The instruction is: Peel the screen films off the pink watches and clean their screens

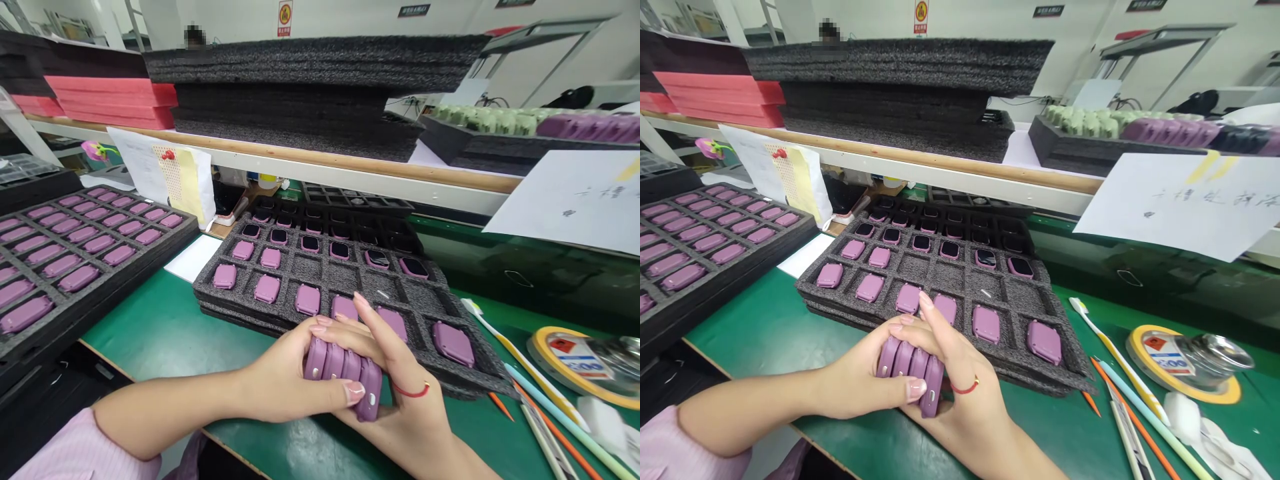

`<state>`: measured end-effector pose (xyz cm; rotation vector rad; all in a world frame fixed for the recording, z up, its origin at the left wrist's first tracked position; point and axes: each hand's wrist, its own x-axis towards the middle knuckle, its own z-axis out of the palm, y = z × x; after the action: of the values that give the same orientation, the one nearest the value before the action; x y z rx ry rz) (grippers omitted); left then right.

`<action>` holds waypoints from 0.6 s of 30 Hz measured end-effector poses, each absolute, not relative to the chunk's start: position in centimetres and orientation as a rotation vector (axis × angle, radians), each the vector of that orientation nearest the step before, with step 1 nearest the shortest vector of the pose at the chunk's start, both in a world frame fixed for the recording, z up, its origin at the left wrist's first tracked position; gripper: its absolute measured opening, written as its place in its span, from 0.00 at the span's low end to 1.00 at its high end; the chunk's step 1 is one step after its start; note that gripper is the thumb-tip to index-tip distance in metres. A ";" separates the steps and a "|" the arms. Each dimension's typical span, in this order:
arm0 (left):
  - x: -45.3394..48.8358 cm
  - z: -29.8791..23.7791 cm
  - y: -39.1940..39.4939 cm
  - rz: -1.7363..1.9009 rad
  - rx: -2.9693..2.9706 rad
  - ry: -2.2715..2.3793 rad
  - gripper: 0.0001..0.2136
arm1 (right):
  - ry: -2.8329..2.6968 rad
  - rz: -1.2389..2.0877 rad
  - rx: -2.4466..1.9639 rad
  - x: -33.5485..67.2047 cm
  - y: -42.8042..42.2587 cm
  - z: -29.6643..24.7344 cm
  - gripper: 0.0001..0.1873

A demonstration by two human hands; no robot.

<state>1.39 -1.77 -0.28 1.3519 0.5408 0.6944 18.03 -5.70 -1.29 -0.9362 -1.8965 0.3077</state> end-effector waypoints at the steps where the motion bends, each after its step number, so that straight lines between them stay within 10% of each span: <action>1: 1.4 -0.2 -1.7 0.692 1.341 0.511 0.21 | -1.904 0.292 -0.932 18.0 -5.7 -1.3 0.48; 12: 1.6 -0.6 -1.9 0.859 1.388 0.462 0.29 | -1.927 0.318 -0.840 18.7 -6.0 -1.0 0.51; 18: 1.3 -0.9 -1.8 0.988 1.631 0.316 0.24 | -1.338 0.833 -0.972 19.1 -5.6 -0.8 0.25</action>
<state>1.32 -1.81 -0.92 1.6310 0.3165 0.9883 19.14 -5.62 -0.80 -0.9721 -1.3380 0.8333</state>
